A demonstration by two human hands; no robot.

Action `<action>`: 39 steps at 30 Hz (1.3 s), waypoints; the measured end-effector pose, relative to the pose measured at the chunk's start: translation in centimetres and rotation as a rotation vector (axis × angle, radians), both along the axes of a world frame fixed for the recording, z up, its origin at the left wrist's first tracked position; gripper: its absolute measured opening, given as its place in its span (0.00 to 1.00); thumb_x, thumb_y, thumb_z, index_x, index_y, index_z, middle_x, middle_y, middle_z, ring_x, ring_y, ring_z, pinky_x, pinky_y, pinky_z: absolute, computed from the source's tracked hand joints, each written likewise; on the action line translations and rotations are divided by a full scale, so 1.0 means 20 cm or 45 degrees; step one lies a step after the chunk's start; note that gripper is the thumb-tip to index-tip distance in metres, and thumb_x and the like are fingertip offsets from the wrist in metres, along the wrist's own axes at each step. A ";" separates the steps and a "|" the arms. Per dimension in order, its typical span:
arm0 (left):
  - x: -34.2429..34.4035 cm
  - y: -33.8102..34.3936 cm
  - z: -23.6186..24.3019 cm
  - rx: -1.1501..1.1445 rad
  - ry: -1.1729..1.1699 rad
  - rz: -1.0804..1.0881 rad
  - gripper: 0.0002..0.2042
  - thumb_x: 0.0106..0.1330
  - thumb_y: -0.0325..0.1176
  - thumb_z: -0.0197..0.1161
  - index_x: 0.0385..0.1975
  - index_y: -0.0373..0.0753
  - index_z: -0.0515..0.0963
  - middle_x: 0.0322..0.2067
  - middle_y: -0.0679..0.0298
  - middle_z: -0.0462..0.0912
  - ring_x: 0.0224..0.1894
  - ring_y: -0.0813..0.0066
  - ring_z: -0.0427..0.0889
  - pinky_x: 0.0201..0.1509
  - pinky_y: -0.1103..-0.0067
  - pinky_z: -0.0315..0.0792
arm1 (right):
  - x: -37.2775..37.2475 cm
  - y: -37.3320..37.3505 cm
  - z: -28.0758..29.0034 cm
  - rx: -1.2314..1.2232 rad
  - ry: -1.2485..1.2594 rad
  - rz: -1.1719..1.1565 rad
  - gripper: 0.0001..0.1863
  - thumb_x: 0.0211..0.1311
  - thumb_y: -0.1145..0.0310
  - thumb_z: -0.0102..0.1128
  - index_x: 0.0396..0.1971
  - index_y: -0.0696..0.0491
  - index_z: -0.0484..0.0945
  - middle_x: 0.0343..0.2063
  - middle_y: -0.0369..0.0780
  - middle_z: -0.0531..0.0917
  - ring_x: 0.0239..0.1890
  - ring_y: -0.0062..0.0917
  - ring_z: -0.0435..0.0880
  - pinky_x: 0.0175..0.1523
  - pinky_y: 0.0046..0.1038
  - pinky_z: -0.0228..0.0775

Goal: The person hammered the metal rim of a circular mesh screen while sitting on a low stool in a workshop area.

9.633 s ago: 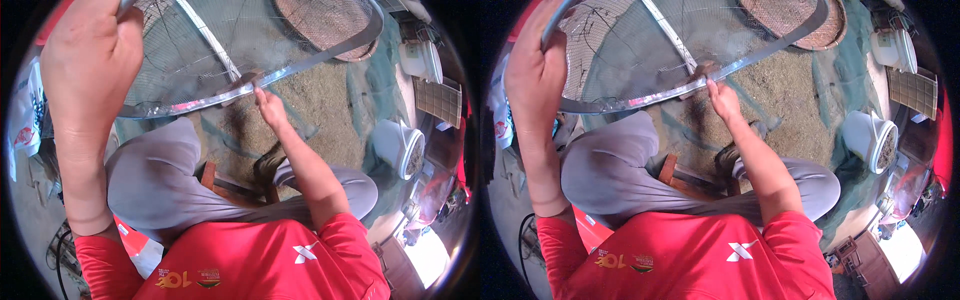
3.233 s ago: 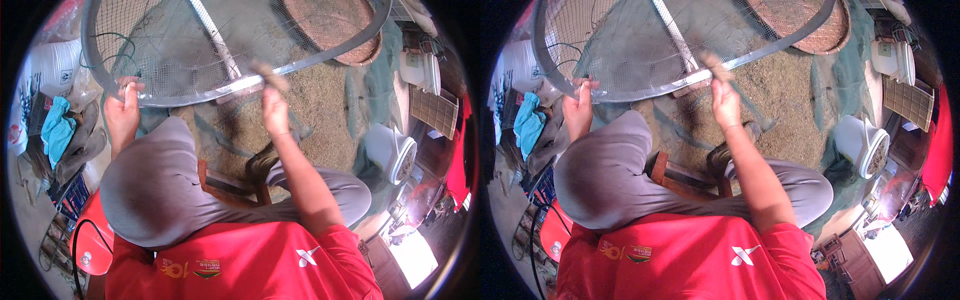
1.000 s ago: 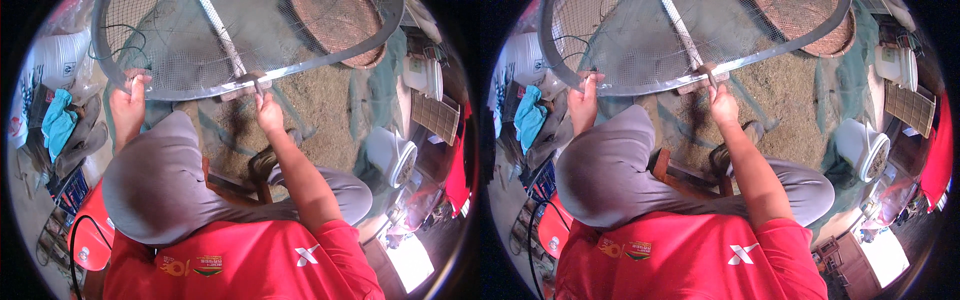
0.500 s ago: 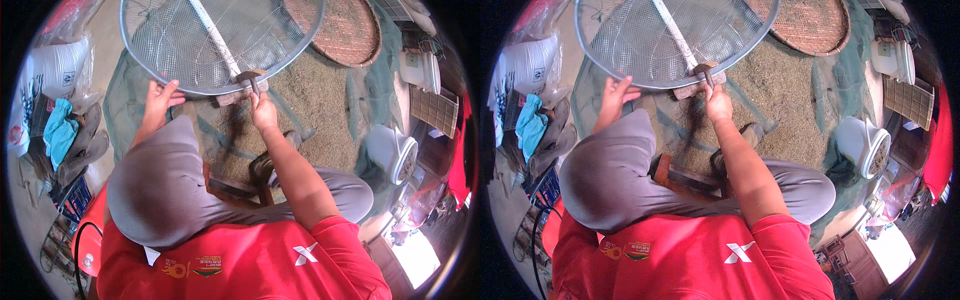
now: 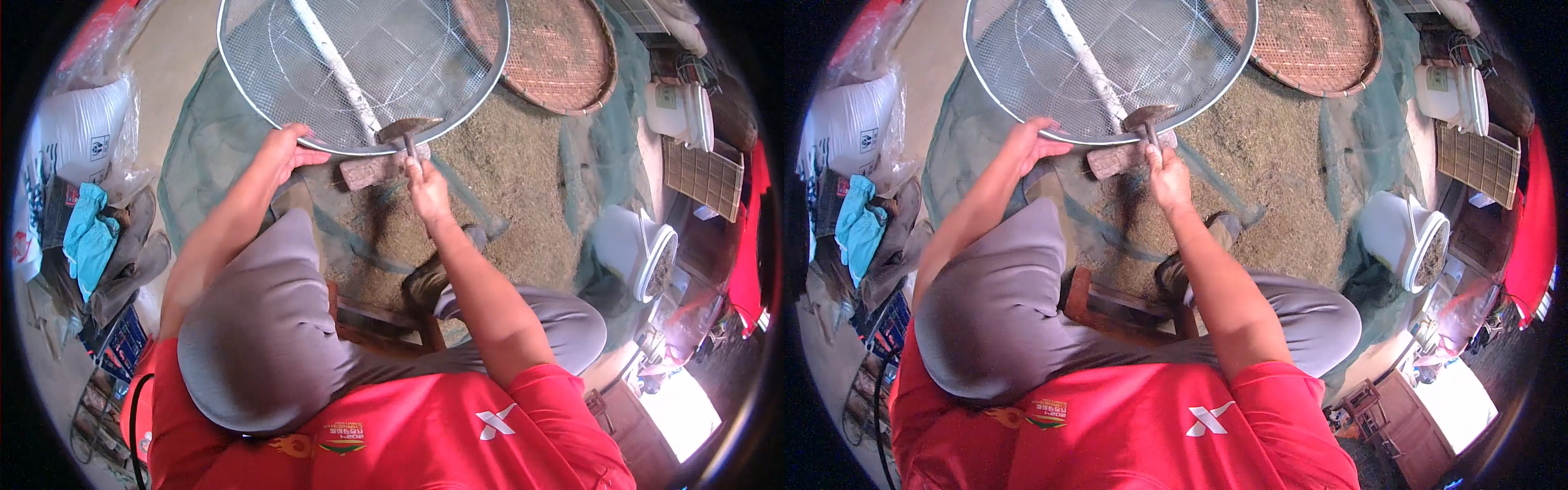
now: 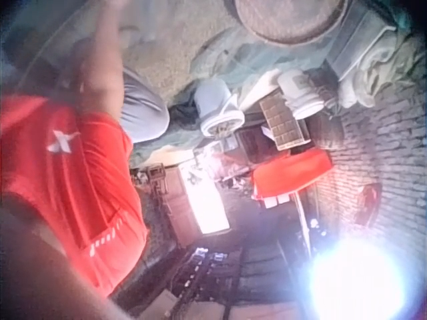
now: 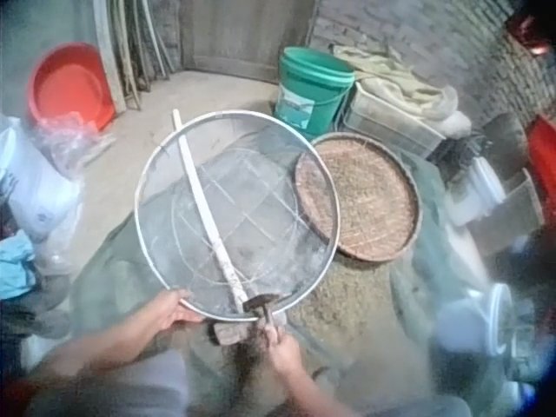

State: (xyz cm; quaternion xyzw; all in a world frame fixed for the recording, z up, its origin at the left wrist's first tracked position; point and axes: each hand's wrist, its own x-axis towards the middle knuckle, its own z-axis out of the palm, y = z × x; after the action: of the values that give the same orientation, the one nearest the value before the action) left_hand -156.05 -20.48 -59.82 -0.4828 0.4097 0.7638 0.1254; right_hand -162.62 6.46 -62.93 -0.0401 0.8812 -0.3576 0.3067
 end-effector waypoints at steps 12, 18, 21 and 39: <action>0.49 0.01 0.27 -0.654 0.174 0.094 0.13 0.65 0.29 0.47 0.43 0.25 0.68 0.35 0.49 0.79 0.32 0.62 0.82 0.34 0.74 0.81 | -0.02 0.09 0.56 -0.176 0.085 -0.061 0.17 0.66 0.54 0.49 0.30 0.55 0.71 0.16 0.39 0.71 0.21 0.22 0.69 0.29 0.28 0.65; 0.50 0.15 0.39 -0.749 0.125 0.225 0.12 0.65 0.27 0.47 0.43 0.26 0.69 0.34 0.53 0.80 0.29 0.65 0.82 0.31 0.76 0.80 | 0.04 -0.05 0.75 -0.493 0.279 0.056 0.11 0.65 0.62 0.53 0.35 0.55 0.69 0.15 0.37 0.70 0.19 0.19 0.67 0.26 0.23 0.63; 0.50 0.15 0.39 -0.804 0.151 0.220 0.12 0.64 0.27 0.48 0.44 0.27 0.70 0.33 0.54 0.80 0.27 0.66 0.82 0.30 0.77 0.79 | 0.10 -0.03 0.42 -0.330 0.374 0.151 0.14 0.65 0.58 0.50 0.37 0.55 0.68 0.21 0.48 0.77 0.26 0.44 0.77 0.31 0.35 0.68; 0.53 0.15 0.23 -0.799 0.197 0.246 0.11 0.66 0.28 0.47 0.43 0.30 0.71 0.32 0.55 0.81 0.26 0.68 0.82 0.32 0.77 0.77 | 0.06 -0.09 0.33 0.171 -0.093 0.380 0.25 0.66 0.47 0.41 0.34 0.58 0.70 0.27 0.56 0.79 0.34 0.54 0.77 0.41 0.50 0.66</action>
State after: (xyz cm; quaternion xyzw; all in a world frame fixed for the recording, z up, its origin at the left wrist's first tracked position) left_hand -145.50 -17.50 -55.15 -0.4749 0.5857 0.6431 -0.1338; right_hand -161.45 4.57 -56.41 -0.1369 0.8755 -0.2497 0.3904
